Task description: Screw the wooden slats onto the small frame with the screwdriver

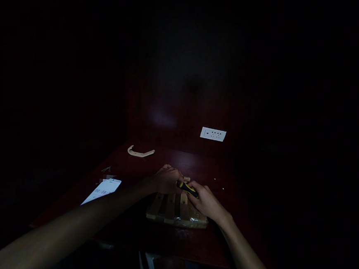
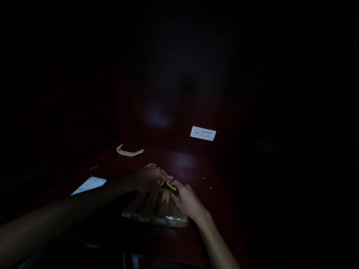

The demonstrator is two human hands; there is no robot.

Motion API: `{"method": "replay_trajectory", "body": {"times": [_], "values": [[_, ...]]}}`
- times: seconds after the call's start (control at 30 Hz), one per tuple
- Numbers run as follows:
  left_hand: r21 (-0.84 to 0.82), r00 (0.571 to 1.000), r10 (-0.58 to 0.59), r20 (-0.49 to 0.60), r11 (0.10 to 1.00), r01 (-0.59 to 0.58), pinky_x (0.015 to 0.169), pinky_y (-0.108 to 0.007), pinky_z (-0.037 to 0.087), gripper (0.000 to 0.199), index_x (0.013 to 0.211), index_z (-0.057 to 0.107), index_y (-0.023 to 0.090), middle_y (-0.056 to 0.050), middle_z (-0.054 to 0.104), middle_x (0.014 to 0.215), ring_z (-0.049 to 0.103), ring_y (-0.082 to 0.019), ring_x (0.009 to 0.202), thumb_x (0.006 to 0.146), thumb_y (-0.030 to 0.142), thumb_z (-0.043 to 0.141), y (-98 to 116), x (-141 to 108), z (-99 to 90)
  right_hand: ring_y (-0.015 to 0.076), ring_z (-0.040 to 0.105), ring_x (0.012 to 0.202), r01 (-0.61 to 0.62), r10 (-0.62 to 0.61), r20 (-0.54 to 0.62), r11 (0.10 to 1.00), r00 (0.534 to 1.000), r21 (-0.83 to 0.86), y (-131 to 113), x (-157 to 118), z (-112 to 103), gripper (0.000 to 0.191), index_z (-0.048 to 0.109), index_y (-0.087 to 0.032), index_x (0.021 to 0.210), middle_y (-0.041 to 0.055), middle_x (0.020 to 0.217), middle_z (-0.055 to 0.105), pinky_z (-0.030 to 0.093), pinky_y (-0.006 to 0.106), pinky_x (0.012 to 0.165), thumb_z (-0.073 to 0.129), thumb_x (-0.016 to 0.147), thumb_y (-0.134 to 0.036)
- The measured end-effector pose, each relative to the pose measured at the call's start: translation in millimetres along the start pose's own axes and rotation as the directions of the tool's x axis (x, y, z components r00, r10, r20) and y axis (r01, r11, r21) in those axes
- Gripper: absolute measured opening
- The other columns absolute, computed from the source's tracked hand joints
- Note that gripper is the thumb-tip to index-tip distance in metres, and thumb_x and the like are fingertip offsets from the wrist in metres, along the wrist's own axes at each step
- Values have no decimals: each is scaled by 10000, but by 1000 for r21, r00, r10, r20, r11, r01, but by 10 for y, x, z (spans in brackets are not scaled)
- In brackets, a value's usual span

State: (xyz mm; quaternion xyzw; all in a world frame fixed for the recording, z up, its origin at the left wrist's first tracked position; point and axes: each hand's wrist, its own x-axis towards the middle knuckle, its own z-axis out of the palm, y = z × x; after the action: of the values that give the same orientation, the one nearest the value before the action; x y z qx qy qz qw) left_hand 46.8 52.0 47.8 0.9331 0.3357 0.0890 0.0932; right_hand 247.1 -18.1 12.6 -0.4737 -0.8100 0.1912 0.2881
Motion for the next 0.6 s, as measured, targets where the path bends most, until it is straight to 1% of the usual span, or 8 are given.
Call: {"method": "replay_trajectory", "body": {"times": [0.13,0.23,0.43,0.6], "values": [[-4,1000,-17,-2,1000,17,916,-352,367,228,813,754,294,12,764,945,678,-223,925,764,500,669,30,-5,-26,173,632,780,-9,9,-2,1000,1000,-17,-15,-4,-4,138,613,-214,1019,24,912,698,418,249,696,529,923,-264],[11,1000,-20,2,1000,20,918,-350,373,218,808,755,300,9,767,939,677,-226,942,759,492,662,41,-6,-27,165,617,751,-5,5,-8,1000,1000,-26,-23,-2,-4,128,619,-217,1006,14,894,694,407,246,683,535,916,-252],[13,999,-24,-24,1000,25,994,-378,341,231,831,755,296,-1,757,1033,658,-238,1021,727,492,689,37,-10,-12,159,616,738,-13,13,-10,1000,1000,3,-30,1,-1,161,620,-211,1036,20,895,688,409,243,662,525,914,-254],[-1,1000,-12,-10,1000,12,1033,-395,314,229,888,757,304,5,751,1049,655,-229,1025,758,471,671,41,-22,-25,152,594,727,5,-5,-23,1000,1000,28,-15,3,-25,155,616,-200,1025,8,863,672,412,246,665,535,899,-243]]}}
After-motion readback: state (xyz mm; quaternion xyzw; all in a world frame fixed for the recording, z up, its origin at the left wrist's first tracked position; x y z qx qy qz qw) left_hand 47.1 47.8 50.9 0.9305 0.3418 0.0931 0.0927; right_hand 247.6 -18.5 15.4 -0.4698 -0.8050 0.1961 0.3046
